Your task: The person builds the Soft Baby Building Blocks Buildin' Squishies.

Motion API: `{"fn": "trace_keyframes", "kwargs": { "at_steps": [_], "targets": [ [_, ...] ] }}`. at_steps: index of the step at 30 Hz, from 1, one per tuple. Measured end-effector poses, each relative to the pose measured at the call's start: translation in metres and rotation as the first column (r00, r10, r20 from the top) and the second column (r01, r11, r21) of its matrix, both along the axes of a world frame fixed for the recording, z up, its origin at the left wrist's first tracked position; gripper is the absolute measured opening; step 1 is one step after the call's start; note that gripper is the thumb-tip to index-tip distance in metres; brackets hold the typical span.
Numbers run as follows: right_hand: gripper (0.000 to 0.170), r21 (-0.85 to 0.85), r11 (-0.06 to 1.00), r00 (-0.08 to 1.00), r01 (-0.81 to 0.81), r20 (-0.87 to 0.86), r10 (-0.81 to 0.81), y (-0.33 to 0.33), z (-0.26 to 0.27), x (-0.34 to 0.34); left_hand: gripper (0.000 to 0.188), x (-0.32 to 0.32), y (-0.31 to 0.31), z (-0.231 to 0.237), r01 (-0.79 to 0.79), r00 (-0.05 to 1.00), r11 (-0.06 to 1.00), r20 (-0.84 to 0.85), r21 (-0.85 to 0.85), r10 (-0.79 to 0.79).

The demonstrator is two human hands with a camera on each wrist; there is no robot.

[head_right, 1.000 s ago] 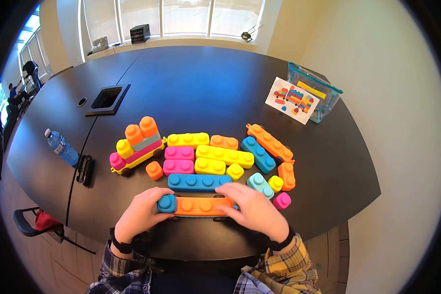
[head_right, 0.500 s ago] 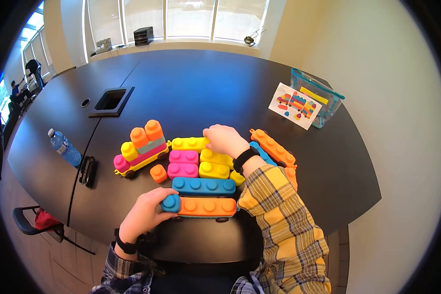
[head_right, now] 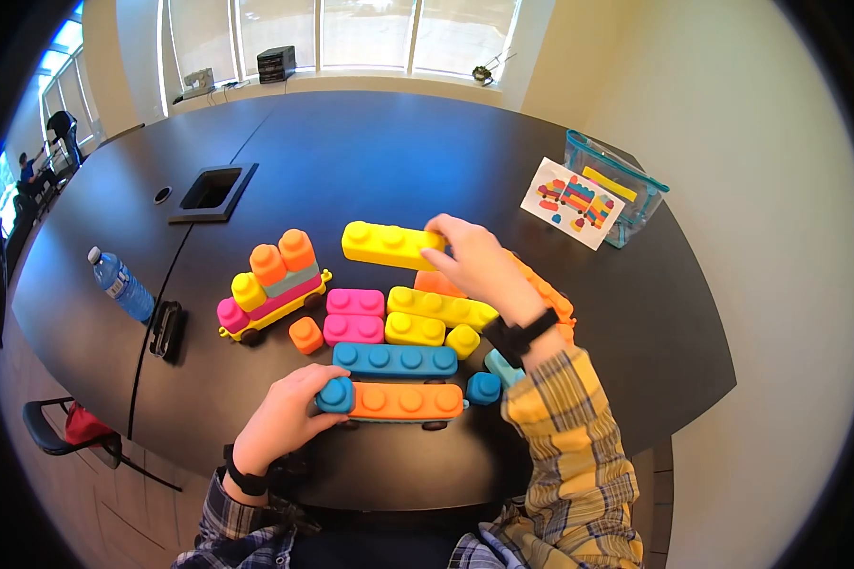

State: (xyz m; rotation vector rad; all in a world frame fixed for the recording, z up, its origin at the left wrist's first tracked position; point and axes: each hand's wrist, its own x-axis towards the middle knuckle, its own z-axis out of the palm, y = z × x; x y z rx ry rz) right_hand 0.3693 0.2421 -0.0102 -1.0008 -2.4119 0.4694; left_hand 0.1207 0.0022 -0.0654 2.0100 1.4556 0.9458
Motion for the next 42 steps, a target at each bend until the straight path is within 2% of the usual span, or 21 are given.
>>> {"fn": "trace_keyframes", "kwargs": {
  "at_steps": [2,5,8,12,17,20,22,28,32,34,42],
  "targets": [
    [0.028,-0.141,0.989,0.979,-0.038,-0.204,0.009,-0.026,0.005,0.021,0.058,0.001,0.000,0.001,-0.003,1.000,1.000,-0.010,-0.005,0.003],
    [0.030,-0.089,0.993,0.968,-0.076,-0.245,0.052,-0.075,0.006,0.047,0.062,0.002,-0.001,0.001,-0.019,1.000,1.000,-0.019,-0.003,0.019],
    [0.033,-0.182,0.976,0.975,-0.117,-0.208,0.078,-0.119,-0.001,0.071,0.063,0.002,-0.002,0.004,-0.045,0.999,0.999,0.003,0.009,0.045],
    [0.033,-0.224,0.969,0.974,-0.108,-0.218,0.059,-0.154,-0.020,0.079,0.061,-0.001,-0.005,0.009,-0.071,0.995,0.997,0.072,-0.027,0.073],
    [0.035,-0.329,0.939,0.976,-0.100,-0.214,0.029,-0.159,-0.032,0.078,0.055,-0.001,-0.005,0.005,-0.059,0.997,0.998,0.045,0.010,0.059],
    [0.038,-0.310,0.943,0.972,-0.124,-0.229,0.052,-0.159,-0.031,0.074,0.053,0.001,-0.006,0.005,-0.076,0.996,0.997,0.052,0.006,0.076],
    [0.041,-0.208,0.961,0.975,-0.184,-0.167,0.150,-0.157,-0.031,0.071,0.053,0.001,-0.006,0.006,-0.080,0.995,0.997,0.052,-0.001,0.080],
    [0.045,-0.157,0.963,0.970,-0.221,-0.135,0.201,-0.159,-0.037,0.057,0.052,0.002,-0.006,0.003,-0.085,0.995,0.996,0.060,0.006,0.084],
    [0.041,-0.145,0.971,0.974,-0.191,-0.150,0.169,-0.159,-0.045,0.053,0.052,0.002,-0.006,0.005,-0.091,0.994,0.996,0.060,-0.010,0.091],
    [0.039,-0.194,0.966,0.980,-0.168,-0.142,0.141,-0.159,-0.045,0.052,0.052,0.002,-0.007,0.006,-0.092,0.994,0.996,0.054,-0.015,0.093],
    [0.038,-0.172,0.975,0.987,-0.143,-0.097,0.128,-0.161,-0.044,0.050,0.052,0.001,-0.005,0.004,-0.083,0.996,0.996,0.045,0.010,0.082]
  ]
}}
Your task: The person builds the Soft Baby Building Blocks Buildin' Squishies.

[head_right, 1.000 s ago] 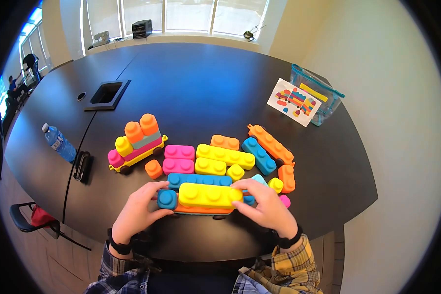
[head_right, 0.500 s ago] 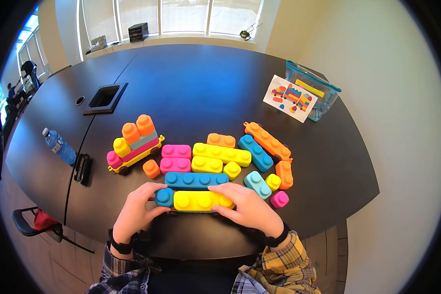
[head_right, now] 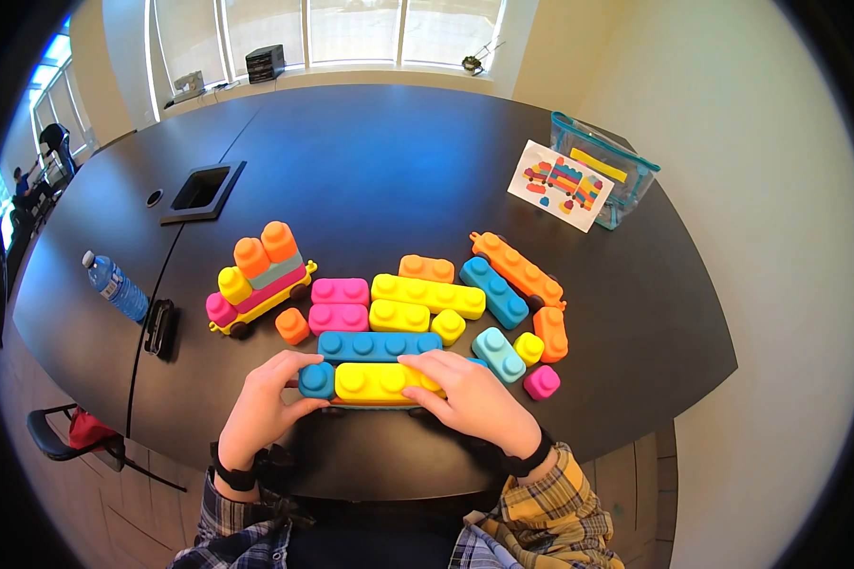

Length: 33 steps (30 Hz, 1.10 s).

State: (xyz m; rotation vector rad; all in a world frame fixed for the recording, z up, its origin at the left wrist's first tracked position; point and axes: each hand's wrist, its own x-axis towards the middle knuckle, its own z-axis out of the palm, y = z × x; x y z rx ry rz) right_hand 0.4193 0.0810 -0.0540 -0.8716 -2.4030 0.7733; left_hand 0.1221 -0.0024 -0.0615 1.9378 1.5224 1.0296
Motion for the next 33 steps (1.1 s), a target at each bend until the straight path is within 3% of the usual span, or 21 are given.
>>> {"fn": "trace_keyframes", "kwargs": {
  "at_steps": [8,10,25,31,33],
  "targets": [
    [0.045,0.081,0.995,0.996,0.056,-0.080,-0.050,-0.005,0.001,0.010,0.056,-0.001,0.000,0.002,-0.014,1.000,0.998,-0.026,-0.056,0.013],
    [0.045,-0.029,0.996,0.995,0.086,-0.044,-0.088,-0.008,0.005,0.018,0.057,-0.001,0.000,0.003,-0.022,1.000,0.997,-0.024,-0.073,0.020],
    [0.043,-0.077,0.988,0.985,0.134,-0.104,-0.141,-0.011,-0.011,0.020,0.055,-0.002,0.000,0.000,-0.029,0.999,0.994,0.014,-0.103,0.031],
    [0.042,-0.087,0.986,0.987,0.140,-0.072,-0.146,-0.012,-0.007,0.021,0.053,-0.017,0.009,0.013,0.073,0.997,0.987,-0.020,-0.145,-0.077],
    [0.042,-0.084,0.987,0.986,0.137,-0.080,-0.143,-0.011,-0.008,0.021,0.044,-0.029,0.022,0.024,0.107,0.994,0.984,0.013,-0.145,-0.107]
  ]
}}
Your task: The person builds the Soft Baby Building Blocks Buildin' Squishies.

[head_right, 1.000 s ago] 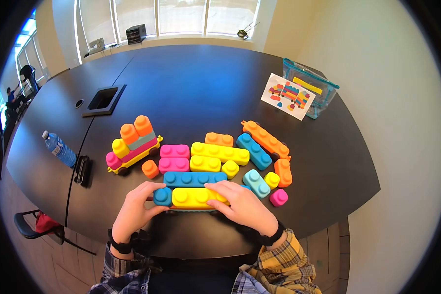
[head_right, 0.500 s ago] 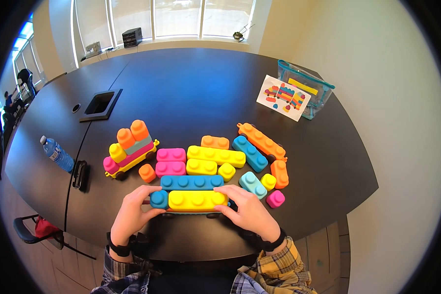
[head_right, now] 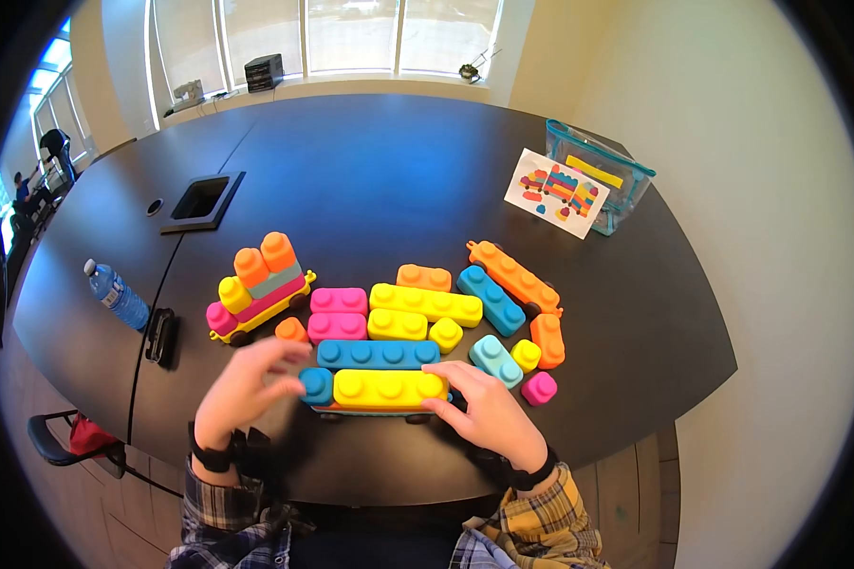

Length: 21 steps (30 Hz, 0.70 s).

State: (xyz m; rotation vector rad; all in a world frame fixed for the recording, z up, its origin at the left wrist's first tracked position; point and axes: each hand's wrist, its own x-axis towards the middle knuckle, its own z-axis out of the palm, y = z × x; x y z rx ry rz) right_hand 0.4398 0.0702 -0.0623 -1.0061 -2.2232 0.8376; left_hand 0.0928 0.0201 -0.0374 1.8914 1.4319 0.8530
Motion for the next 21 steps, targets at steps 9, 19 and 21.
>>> {"fn": "trace_keyframes", "kwargs": {
  "at_steps": [9,19,21],
  "targets": [
    [0.042,0.006,1.000,1.000,-0.009,-0.016,0.009,0.000,-0.001,-0.001,0.024,-0.003,0.118,-0.051,0.006,0.912,0.928,-0.382,0.374,0.149],
    [0.042,0.020,1.000,1.000,-0.013,-0.016,0.014,0.001,-0.004,0.001,0.018,0.002,0.132,-0.044,0.015,0.865,0.966,-0.487,0.259,0.117],
    [0.042,0.019,1.000,1.000,-0.014,-0.022,0.015,0.002,-0.004,0.000,0.018,0.003,0.123,-0.029,-0.002,0.901,0.955,-0.413,0.295,0.130]
  ]
}}
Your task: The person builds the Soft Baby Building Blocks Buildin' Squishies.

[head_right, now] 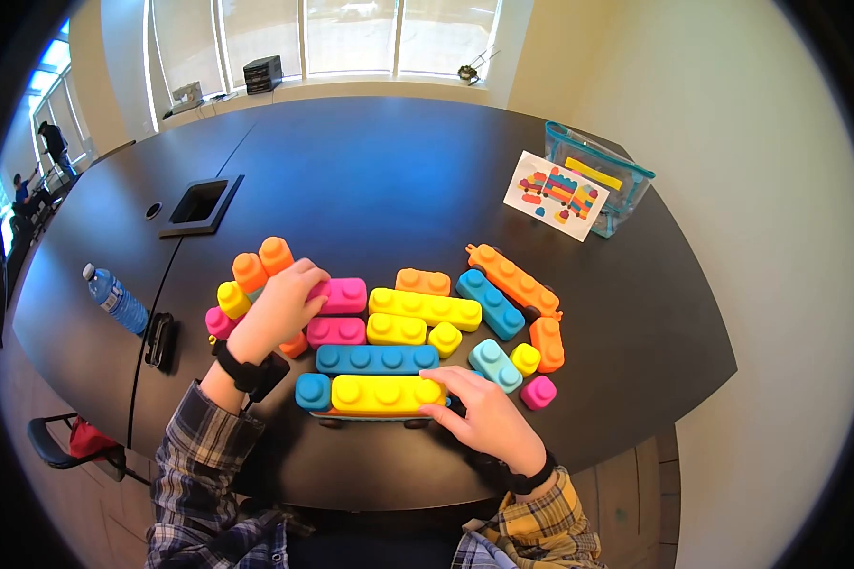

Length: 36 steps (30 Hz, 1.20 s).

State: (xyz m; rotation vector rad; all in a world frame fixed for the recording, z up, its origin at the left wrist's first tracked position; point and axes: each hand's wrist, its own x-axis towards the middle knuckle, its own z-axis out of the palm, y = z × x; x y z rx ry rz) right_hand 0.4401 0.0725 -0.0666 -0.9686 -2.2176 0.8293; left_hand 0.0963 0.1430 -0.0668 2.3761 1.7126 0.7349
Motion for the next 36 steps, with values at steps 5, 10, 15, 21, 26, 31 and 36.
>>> {"fn": "trace_keyframes", "kwargs": {
  "at_steps": [5,10,15,21,26,31,36],
  "targets": [
    [0.042,-0.008,1.000,1.000,-0.001,-0.008,0.001,-0.001,0.002,0.000,0.026,0.000,-0.051,0.045,0.043,0.952,0.980,0.290,0.197,-0.100],
    [0.043,0.014,1.000,1.000,-0.005,-0.009,0.005,-0.001,0.001,-0.001,0.031,0.000,-0.110,0.044,0.082,0.882,0.995,0.461,0.058,-0.099],
    [0.043,0.011,1.000,1.000,0.012,0.005,-0.012,-0.003,0.002,-0.001,0.034,0.001,-0.131,0.028,0.088,0.852,0.994,0.511,0.069,-0.111],
    [0.043,0.013,1.000,1.000,0.011,-0.008,-0.011,-0.002,-0.002,-0.002,0.034,0.008,-0.133,0.025,0.117,0.861,0.988,0.485,0.104,-0.152],
    [0.043,0.022,1.000,1.000,0.007,-0.020,-0.006,-0.002,-0.001,-0.003,0.035,0.008,-0.135,0.025,0.113,0.866,0.988,0.477,0.102,-0.149],
    [0.043,0.027,1.000,1.000,0.004,-0.009,-0.004,-0.002,-0.001,-0.005,0.035,0.006,-0.135,0.027,0.125,0.870,0.988,0.470,0.088,-0.151],
    [0.043,0.029,1.000,1.000,0.003,-0.009,-0.003,-0.002,-0.001,-0.004,0.036,0.005,-0.133,0.029,0.159,0.855,0.985,0.491,0.063,-0.169]
  ]
}}
